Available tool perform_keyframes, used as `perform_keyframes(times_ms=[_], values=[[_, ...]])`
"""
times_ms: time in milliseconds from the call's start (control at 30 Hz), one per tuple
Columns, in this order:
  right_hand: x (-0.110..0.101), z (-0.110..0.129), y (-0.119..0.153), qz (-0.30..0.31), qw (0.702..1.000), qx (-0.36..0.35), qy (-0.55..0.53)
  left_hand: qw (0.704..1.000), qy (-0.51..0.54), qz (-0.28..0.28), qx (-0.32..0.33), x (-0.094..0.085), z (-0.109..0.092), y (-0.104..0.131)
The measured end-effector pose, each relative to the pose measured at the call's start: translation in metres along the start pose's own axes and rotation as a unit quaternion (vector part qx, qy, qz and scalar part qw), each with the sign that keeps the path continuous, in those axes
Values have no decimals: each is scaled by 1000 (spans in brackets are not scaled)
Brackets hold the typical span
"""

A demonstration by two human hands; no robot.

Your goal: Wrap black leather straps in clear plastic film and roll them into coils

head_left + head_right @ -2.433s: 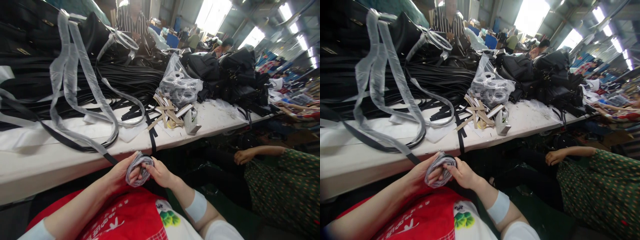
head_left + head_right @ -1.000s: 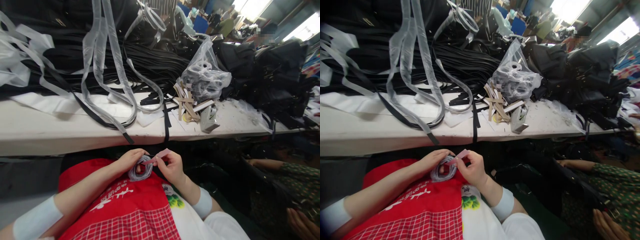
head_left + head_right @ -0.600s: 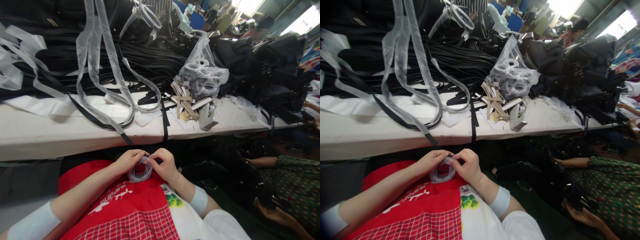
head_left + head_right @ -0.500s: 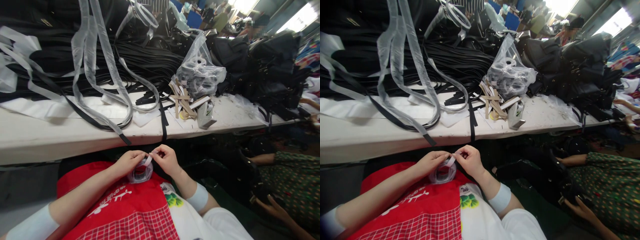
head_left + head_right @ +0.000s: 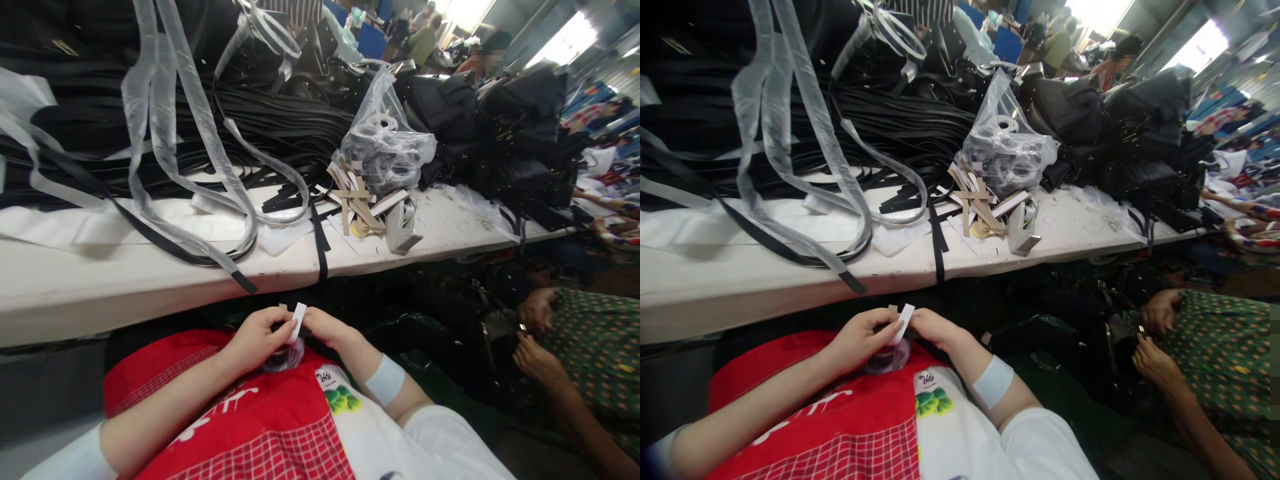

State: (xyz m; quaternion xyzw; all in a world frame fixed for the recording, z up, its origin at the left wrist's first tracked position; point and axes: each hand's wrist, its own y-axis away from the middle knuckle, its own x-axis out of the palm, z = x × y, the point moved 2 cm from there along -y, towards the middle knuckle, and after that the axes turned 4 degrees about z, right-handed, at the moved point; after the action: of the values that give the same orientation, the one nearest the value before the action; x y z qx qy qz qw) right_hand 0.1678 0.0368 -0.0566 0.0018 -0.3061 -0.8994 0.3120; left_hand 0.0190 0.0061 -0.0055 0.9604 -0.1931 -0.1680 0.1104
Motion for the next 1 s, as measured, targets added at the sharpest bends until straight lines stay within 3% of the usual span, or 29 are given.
perform_keyframes(times_ms=[167,400,533,633,733,833,1000], values=[[8,-1,2,-45,991,-33,-123,999,19,-12,42,-3,-3,5],[12,3,2,-26,988,-30,-149,998,17,-1,62,-2,-3,10],[13,8,5,-99,987,-58,-117,998,-1,-23,56,-3,-1,10],[12,12,12,-163,977,-120,-70,998,-16,-65,17,-4,3,10],[10,15,19,-189,967,-173,-9,998,3,-65,-20,-3,8,9],[6,17,21,-157,972,-170,29,998,13,-51,-44,-1,11,7],[-1,28,26,-45,985,-163,35,995,11,-84,-53,1,10,8]])
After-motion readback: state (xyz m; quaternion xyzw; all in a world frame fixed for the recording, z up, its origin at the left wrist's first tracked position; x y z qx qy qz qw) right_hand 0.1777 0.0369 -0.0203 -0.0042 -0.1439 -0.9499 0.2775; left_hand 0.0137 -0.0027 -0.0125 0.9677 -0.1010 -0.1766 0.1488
